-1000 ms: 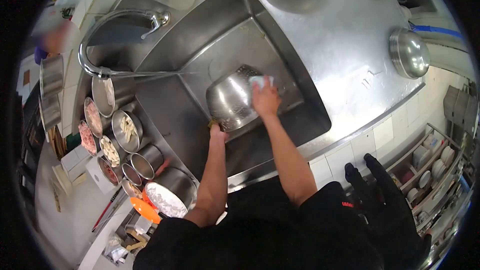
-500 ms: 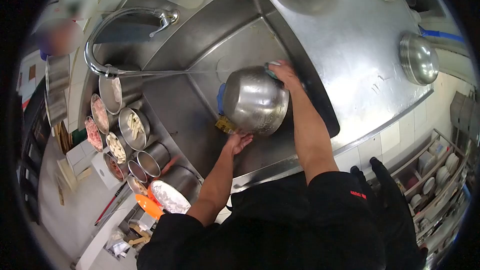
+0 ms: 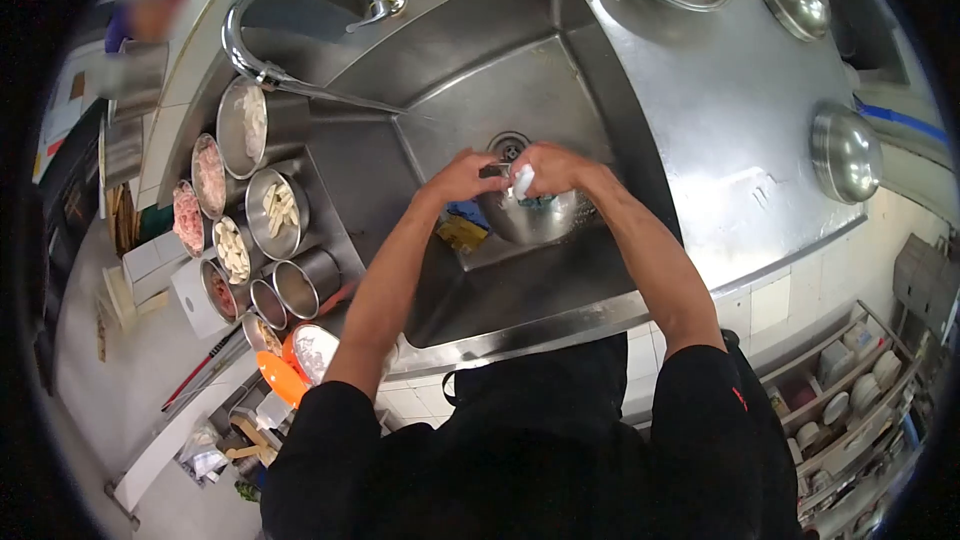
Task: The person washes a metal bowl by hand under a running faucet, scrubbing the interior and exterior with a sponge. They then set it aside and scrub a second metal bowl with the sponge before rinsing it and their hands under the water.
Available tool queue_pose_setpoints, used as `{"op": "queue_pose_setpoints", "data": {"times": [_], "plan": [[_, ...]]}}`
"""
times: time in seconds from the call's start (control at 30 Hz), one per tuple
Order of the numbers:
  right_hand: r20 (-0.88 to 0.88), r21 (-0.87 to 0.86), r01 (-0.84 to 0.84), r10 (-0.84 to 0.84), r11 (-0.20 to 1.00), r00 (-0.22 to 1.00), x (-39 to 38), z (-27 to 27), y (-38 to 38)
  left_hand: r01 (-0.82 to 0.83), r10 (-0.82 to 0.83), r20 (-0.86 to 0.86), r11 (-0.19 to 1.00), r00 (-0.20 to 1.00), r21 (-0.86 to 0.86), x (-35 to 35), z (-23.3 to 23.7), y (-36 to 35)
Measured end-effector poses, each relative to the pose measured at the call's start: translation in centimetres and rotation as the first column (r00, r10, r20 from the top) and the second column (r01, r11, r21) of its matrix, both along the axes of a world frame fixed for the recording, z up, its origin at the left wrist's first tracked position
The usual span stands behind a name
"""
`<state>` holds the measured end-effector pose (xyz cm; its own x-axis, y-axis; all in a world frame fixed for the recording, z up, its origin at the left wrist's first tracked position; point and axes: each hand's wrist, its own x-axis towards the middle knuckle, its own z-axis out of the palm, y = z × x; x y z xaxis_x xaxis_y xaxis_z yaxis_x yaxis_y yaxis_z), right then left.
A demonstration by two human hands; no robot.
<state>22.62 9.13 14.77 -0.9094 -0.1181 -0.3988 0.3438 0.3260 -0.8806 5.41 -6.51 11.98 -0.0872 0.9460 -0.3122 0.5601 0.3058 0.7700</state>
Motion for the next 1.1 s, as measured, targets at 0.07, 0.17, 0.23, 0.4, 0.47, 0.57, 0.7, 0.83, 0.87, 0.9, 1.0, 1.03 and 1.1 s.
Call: {"op": "queue_pose_setpoints", "data": {"times": [0.07,0.17,0.23,0.4,0.47,0.57,0.7,0.83,0.87,0.9,1.0,1.03,1.1], "plan": [[0.024,0.095,0.096,-0.098,0.991,0.995,0.8,0.3,0.7,0.083,-0.053,0.13,0.968,0.99,-0.237,1.1,-0.1,0.3],[-0.217,0.505,0.237,-0.144,0.83,0.965,1.7,-0.2,1.8,-0.006,0.034,0.165,0.986,0.986,-0.166,1.8,-0.4,1.1],[-0.318,0.535,0.414,-0.279,0.737,0.906,2.2,-1.5,3.2,-0.269,0.283,0.226,0.959,0.932,-0.093,3.4,-1.3,1.5],[-0.327,0.733,0.595,-0.596,0.33,0.733,-1.1,-2.9,-5.4,-0.685,0.804,0.362,0.593,0.472,-0.424,6.3,-3.8,4.5],[-0.393,0.741,0.604,-0.54,0.294,0.744,-0.1,-1.5,-9.6,-0.729,0.883,0.43,0.42,0.189,-0.541,5.5,-3.7,4.2],[-0.399,0.64,0.641,-0.531,0.423,0.748,3.0,0.0,-11.3,-0.617,0.833,0.471,0.213,-0.291,-0.758,1.9,-5.6,0.7],[-0.269,0.336,0.796,-0.758,0.504,0.594,1.0,-3.0,-7.9,-0.651,0.85,0.425,0.136,-0.31,-0.747,2.0,-2.8,-5.3],[0.029,0.343,0.68,-0.731,0.648,0.682,-3.3,-4.3,-7.8,-0.753,0.914,0.303,-0.005,-0.271,-0.658,2.8,-4.8,-10.4],[-0.052,0.498,0.58,-0.646,0.644,0.761,-3.4,-3.1,-9.6,-0.767,0.909,0.278,-0.065,-0.309,-0.639,3.3,-4.0,-10.6],[-0.141,0.485,0.561,-0.573,0.671,0.808,-2.7,-2.4,-11.3,-0.78,0.921,0.283,-0.037,-0.27,-0.625,3.6,-3.6,-11.3],[-0.259,0.44,0.492,-0.418,0.751,0.87,1.3,-3.0,-13.0,-0.821,0.958,0.235,0.0,-0.164,-0.571,3.4,-5.8,-14.3],[-0.18,0.405,0.486,-0.453,0.775,0.873,2.1,-5.6,-12.5,-0.849,0.976,0.193,0.015,-0.102,-0.528,3.4,-7.0,-15.1],[0.013,0.324,0.581,-0.618,0.747,0.786,0.9,-11.0,-10.0,-0.858,0.969,0.231,0.047,-0.085,-0.511,3.7,-7.9,-15.7]]}}
